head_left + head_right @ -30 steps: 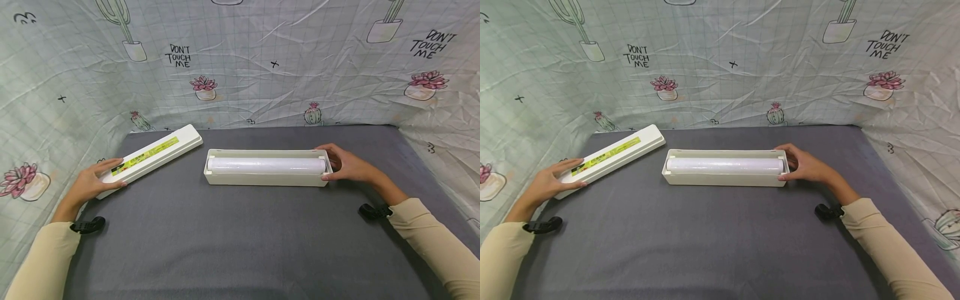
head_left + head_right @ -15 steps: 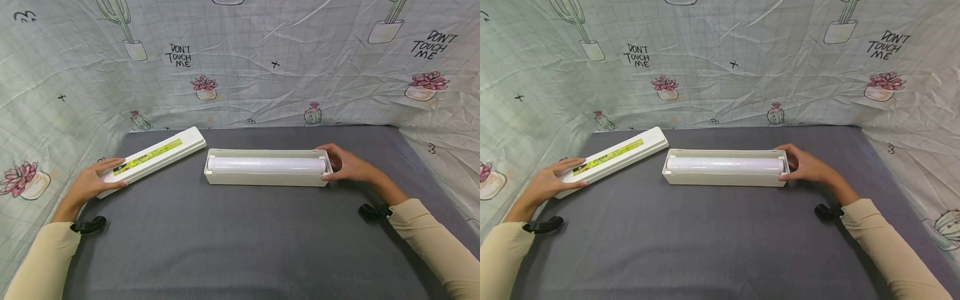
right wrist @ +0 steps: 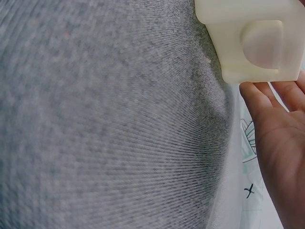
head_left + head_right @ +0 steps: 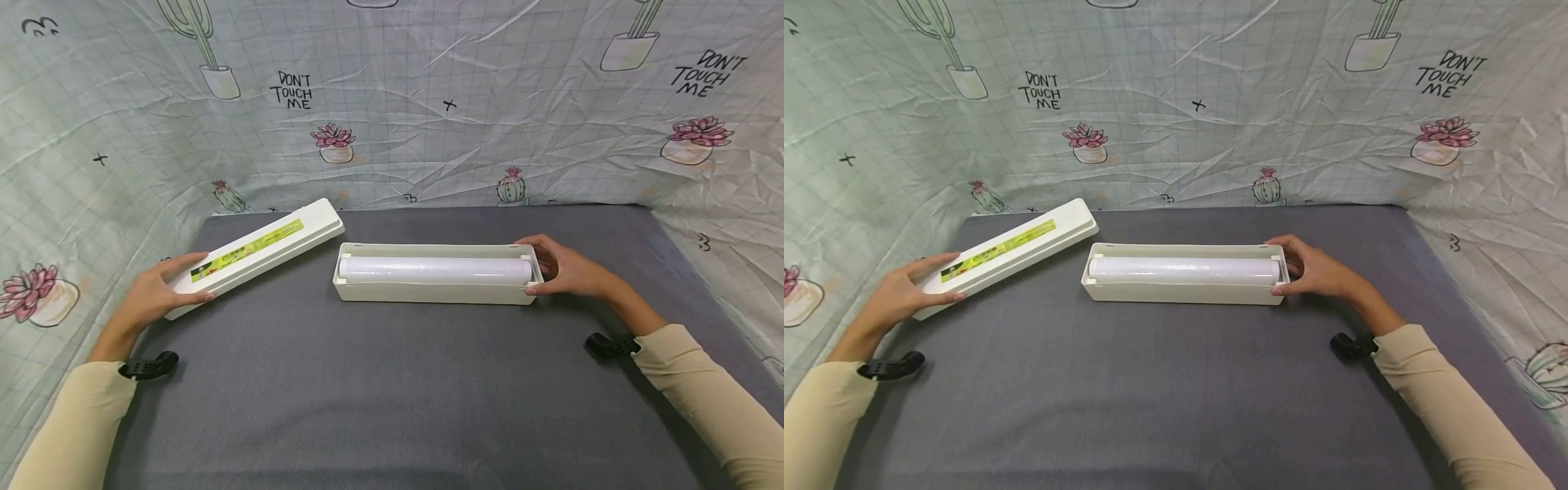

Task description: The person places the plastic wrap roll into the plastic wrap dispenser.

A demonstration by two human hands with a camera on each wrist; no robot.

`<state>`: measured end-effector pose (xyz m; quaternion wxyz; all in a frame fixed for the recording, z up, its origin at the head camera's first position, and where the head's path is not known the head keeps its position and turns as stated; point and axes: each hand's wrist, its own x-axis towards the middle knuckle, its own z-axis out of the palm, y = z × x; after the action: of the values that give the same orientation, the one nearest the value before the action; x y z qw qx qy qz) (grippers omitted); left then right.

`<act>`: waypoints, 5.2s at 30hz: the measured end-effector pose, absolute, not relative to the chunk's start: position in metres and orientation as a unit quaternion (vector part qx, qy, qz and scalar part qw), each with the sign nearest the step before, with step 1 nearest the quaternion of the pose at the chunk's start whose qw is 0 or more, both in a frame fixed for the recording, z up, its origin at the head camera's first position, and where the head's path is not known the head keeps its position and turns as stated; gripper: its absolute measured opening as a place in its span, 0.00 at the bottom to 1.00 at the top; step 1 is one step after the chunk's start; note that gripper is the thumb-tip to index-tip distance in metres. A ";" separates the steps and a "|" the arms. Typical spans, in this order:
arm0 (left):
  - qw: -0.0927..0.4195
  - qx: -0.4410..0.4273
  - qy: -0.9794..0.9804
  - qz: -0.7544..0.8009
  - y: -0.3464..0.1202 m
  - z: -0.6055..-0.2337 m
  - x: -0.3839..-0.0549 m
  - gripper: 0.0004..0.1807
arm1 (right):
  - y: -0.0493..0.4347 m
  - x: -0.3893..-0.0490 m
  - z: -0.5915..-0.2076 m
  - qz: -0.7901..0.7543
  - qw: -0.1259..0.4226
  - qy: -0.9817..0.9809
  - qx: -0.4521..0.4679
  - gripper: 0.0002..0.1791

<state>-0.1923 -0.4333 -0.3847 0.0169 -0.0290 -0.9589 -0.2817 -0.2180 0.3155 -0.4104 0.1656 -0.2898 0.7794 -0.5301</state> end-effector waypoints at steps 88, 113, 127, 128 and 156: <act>0.045 -0.196 -0.895 -0.399 -0.302 -0.367 -0.204 0.49 | 0.315 -0.217 -0.411 -0.536 0.183 0.781 -0.263 0.47; 0.053 -0.235 -0.887 -0.394 -0.286 -0.368 -0.209 0.49 | 0.317 -0.224 -0.406 -0.543 0.187 0.775 -0.264 0.48; 0.036 -0.253 -0.880 -0.400 -0.268 -0.366 -0.206 0.50 | 0.318 -0.222 -0.408 -0.536 0.191 0.779 -0.266 0.48; 0.036 -0.255 -0.880 -0.398 -0.267 -0.366 -0.206 0.50 | 0.318 -0.222 -0.408 -0.535 0.191 0.779 -0.265 0.48; 0.026 -0.282 -0.866 -0.413 -0.244 -0.368 -0.216 0.48 | 0.316 -0.222 -0.406 -0.522 0.178 0.791 -0.265 0.48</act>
<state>-0.2158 -0.2443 -0.3680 0.0264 -0.2815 -0.8658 -0.4129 -0.2222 0.3161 -0.4061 0.1783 -0.2646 0.7910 -0.5221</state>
